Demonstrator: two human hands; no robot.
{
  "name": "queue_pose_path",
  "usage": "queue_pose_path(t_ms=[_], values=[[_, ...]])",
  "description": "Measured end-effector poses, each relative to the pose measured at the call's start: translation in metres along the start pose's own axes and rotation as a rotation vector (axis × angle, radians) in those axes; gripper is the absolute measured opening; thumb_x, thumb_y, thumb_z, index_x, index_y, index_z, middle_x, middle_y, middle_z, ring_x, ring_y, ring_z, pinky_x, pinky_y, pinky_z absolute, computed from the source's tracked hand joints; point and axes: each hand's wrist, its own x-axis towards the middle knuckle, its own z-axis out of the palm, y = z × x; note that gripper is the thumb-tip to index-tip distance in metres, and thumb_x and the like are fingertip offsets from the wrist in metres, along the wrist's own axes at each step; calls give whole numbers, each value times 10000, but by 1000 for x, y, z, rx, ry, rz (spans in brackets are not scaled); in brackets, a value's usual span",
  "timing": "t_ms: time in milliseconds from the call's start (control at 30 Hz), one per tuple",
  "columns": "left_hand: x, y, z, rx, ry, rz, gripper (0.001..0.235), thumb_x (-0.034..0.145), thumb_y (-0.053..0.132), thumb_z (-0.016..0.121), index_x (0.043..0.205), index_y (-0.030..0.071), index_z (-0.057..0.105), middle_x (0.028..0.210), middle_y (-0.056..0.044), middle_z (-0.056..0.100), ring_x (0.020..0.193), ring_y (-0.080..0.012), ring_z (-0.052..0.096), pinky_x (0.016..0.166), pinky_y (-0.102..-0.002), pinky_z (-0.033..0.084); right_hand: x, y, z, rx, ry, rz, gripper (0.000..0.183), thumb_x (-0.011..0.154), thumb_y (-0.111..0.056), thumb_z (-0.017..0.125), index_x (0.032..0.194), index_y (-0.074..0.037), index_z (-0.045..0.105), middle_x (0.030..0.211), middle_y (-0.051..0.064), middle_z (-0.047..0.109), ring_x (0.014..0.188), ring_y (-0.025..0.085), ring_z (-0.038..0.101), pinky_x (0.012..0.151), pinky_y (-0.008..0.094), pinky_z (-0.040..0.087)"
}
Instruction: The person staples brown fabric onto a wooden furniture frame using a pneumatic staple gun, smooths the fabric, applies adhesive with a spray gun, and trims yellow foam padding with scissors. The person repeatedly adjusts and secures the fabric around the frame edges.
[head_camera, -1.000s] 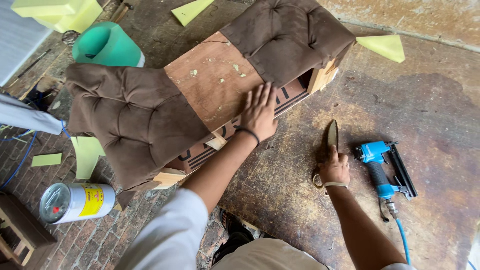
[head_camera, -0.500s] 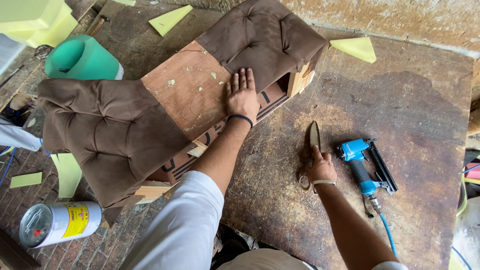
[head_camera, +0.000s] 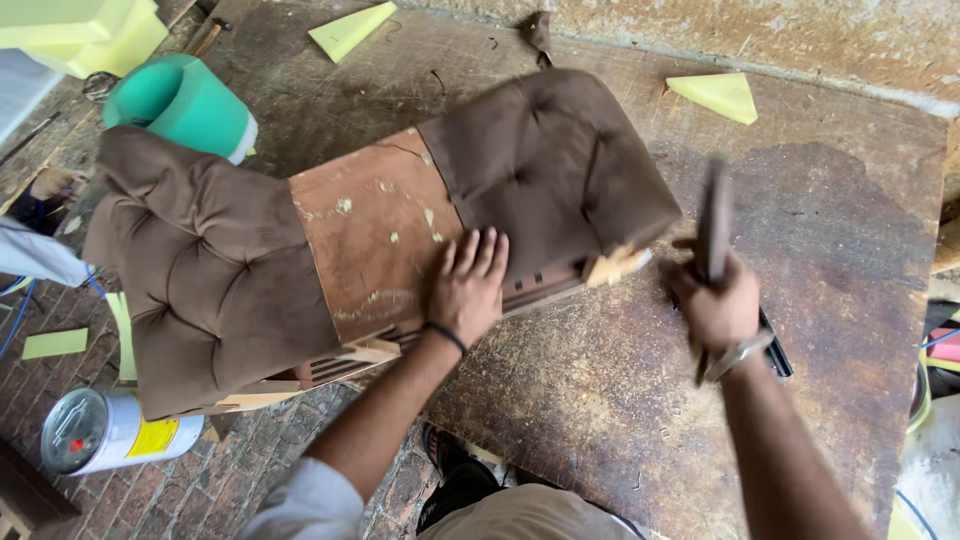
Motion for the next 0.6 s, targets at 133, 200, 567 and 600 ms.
queue_pose_path(t_ms=[133, 200, 567, 600], values=[[-80, 5, -1, -56, 39, 131, 670, 951, 259, 596, 1554, 68, 376, 1594, -174, 411, 1477, -378, 376, 1219, -587, 224, 61, -61, 36, -566, -208, -441, 329, 915, -273, 736, 1185, -87, 705, 1269, 144, 666, 1087, 382, 655, 946, 460, 524], [-116, 3, -2, -90, 81, 170, 661, 956, 232, 591, 1574, 110, 390, 1609, -138, 427, 1492, -348, 380, 1244, -564, 208, 85, -77, 79, -696, -353, -475, 418, 918, -327, 697, 1296, -148, 674, 1365, 134, 649, 1207, 387, 615, 1020, 467, 486], [-165, -5, 5, -139, 111, 203, 640, 933, 207, 586, 1551, 127, 438, 1577, -102, 484, 1484, -316, 413, 1258, -526, 205, 136, -91, 153, -895, -637, -321, 597, 889, -483, 704, 1391, -161, 660, 1369, 176, 667, 1301, 390, 592, 1108, 455, 460], [-164, -8, 5, -139, 129, 224, 627, 931, 206, 587, 1538, 118, 458, 1562, -109, 499, 1468, -327, 435, 1247, -534, 228, 134, -89, 151, -883, -639, -317, 600, 879, -471, 711, 1388, -159, 656, 1374, 170, 660, 1301, 387, 584, 1103, 455, 454]])
